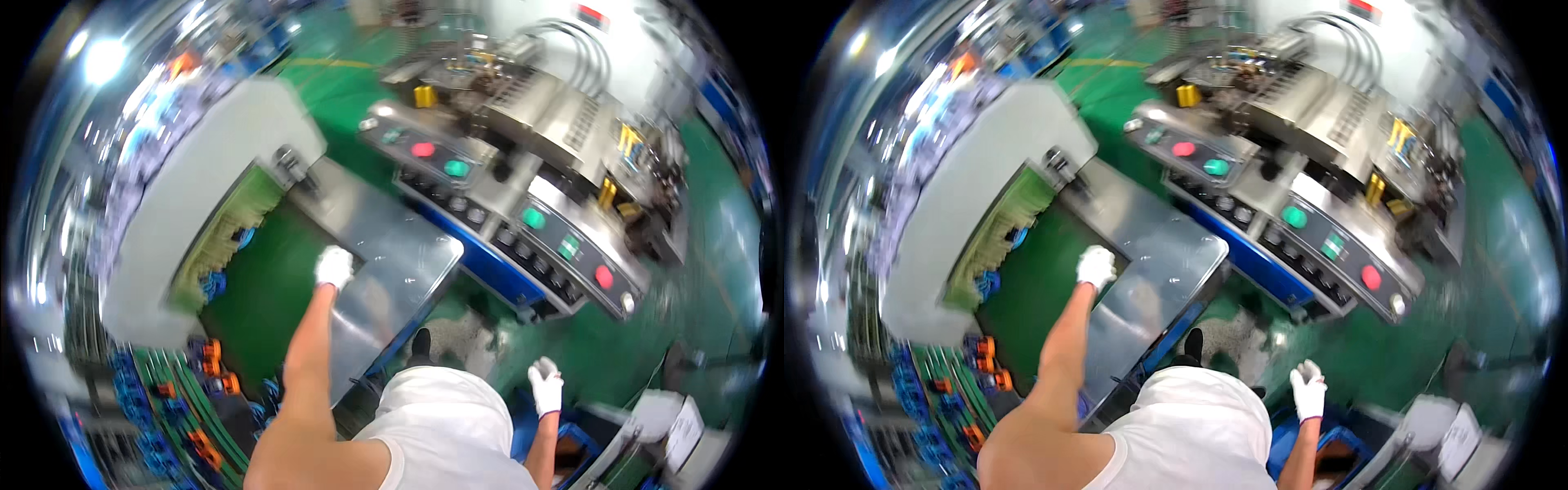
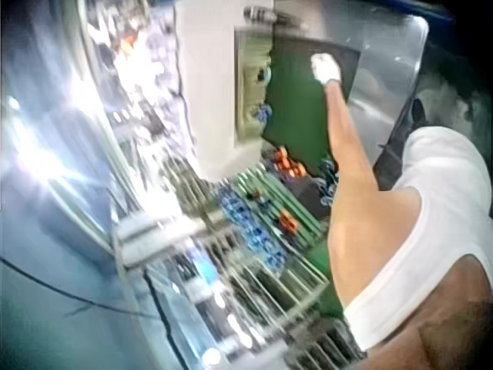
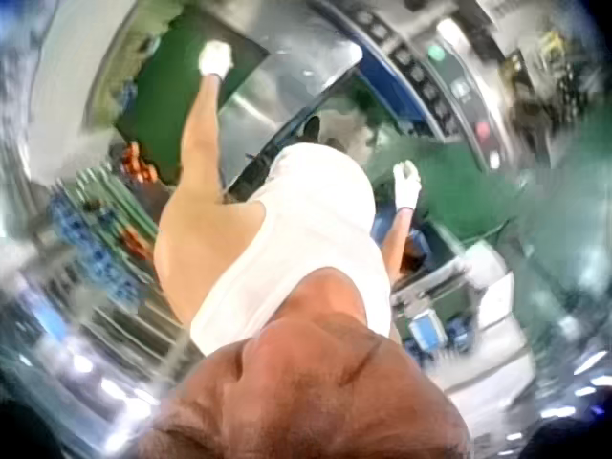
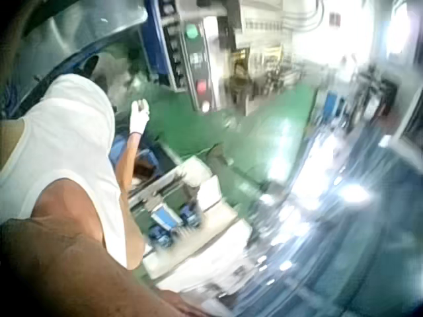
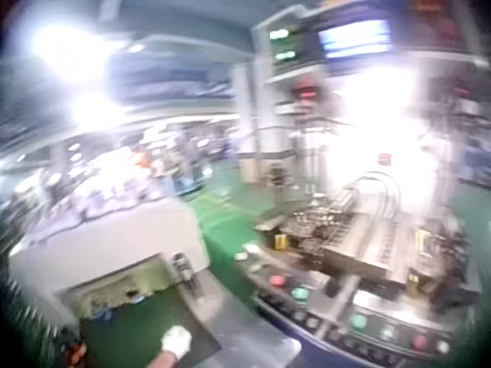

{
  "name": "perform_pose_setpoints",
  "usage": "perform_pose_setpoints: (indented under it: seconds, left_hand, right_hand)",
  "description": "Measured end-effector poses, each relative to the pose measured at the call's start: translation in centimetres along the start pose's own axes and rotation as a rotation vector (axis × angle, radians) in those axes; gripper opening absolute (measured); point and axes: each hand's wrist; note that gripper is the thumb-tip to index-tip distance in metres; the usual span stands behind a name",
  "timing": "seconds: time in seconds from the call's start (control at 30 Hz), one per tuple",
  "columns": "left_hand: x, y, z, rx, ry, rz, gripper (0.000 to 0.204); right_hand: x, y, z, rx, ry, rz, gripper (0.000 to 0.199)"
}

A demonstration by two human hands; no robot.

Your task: The person repeatedly places blue shoes onto a heat-pressing machine for sole attachment, retrieves them, and then places them onto a conveyor belt.

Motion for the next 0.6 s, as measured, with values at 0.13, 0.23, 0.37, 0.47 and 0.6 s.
perform_pose_setpoints:
  seconds: [0.13, 0.23, 0.37, 0.47, 0.6]
  left_hand:
    - [-12.7, -1.4, -7.7, 0.342, 0.245, -0.268, 0.039]
    - [-21.2, 0.4, -8.2, 0.13, 0.05, -0.4, 0.043]
    - [-28.4, 1.3, -4.6, -0.136, 0.08, -0.59, 0.072]
    - [-35.0, -2.3, -5.9, 0.201, -0.021, -0.583, 0.083]
    - [-43.5, -13.6, -16.9, 0.356, -0.085, -0.668, 0.077]
  right_hand:
    - [0.2, -4.9, 2.6, -0.073, 0.359, 0.135, 0.052]
    - [-0.7, -8.2, 7.5, -0.167, 0.547, 0.308, 0.056]
    - [-3.5, -10.1, 11.3, -0.225, 0.603, 0.509, 0.056]
    - [-7.6, -11.1, 11.1, -0.284, 0.645, 0.634, 0.043]
    - [-12.5, -10.1, 11.5, -0.156, 0.689, 0.654, 0.052]
Point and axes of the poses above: each hand's wrist, its own y-axis away from the middle knuckle, its own z-axis out of the palm, x = y × z, and after that the axes turned 3 degrees about -y, right-handed
